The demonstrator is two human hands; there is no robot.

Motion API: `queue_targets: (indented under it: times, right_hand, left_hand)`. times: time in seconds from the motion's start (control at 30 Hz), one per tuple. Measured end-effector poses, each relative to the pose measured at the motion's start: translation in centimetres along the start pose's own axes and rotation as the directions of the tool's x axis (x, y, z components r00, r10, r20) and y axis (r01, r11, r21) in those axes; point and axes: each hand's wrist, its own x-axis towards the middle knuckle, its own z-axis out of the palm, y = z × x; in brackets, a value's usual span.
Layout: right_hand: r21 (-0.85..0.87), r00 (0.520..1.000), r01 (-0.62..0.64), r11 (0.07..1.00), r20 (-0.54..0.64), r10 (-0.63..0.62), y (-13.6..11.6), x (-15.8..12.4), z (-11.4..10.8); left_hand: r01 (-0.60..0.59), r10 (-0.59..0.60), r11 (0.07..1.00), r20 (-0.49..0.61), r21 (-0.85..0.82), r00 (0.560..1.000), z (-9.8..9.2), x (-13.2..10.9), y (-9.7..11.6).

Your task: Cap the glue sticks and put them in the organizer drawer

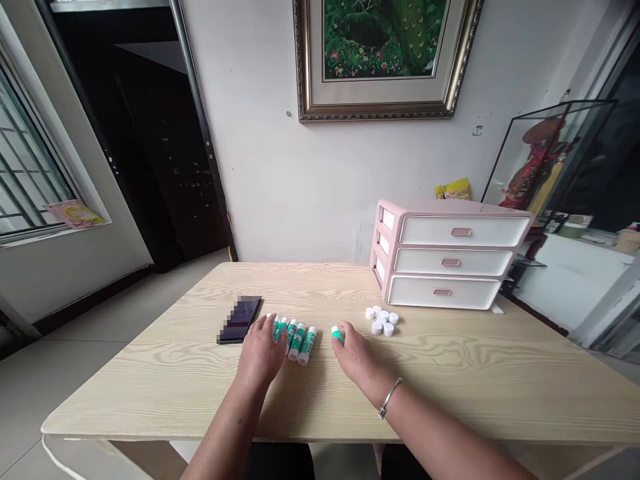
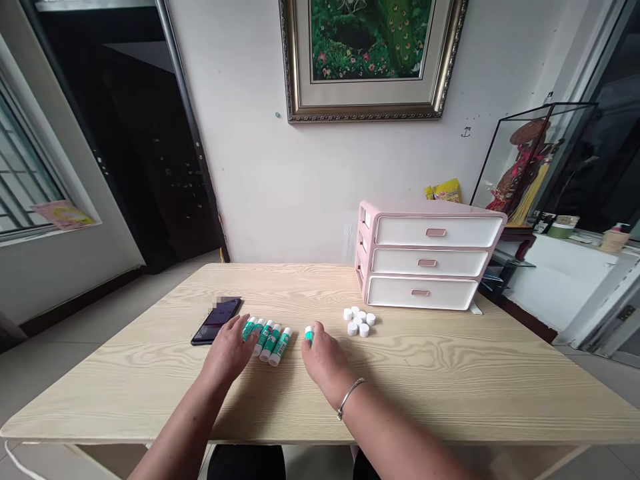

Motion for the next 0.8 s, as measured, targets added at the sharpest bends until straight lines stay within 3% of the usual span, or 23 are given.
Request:
queue_targets:
  times: [0.1, 0.37, 0.63, 0.8]
  right_hand:
    - [-0.100, 0.998, 0.045, 0.994, -0.027, -0.048, -1.2, -0.3, 0.2]
    - [-0.220, 0.974, 0.181, 0.959, -0.093, -0.206, -2.1, -0.1, 2.5]
    - [-0.161, 0.940, 0.270, 0.949, -0.169, -0.296, -0.8, -1.6, 4.5]
    - [-0.181, 0.953, 0.261, 0.948, -0.111, -0.283, 2.3, -0.9, 4.7]
  left_hand:
    - [0.038, -0.041, 0.998, 0.065, 0.048, 0.997, 1.1, 1.2, -0.6]
    - [0.114, -0.125, 0.986, 0.079, 0.123, 0.989, 3.5, 1.6, -0.5]
    - [-0.013, 0.003, 0.995, 0.096, 0.104, 0.995, 4.3, 0.5, 1.2]
    - [-0.194, 0.204, 0.977, 0.118, -0.093, 0.972, 4.5, 0.5, 1.2]
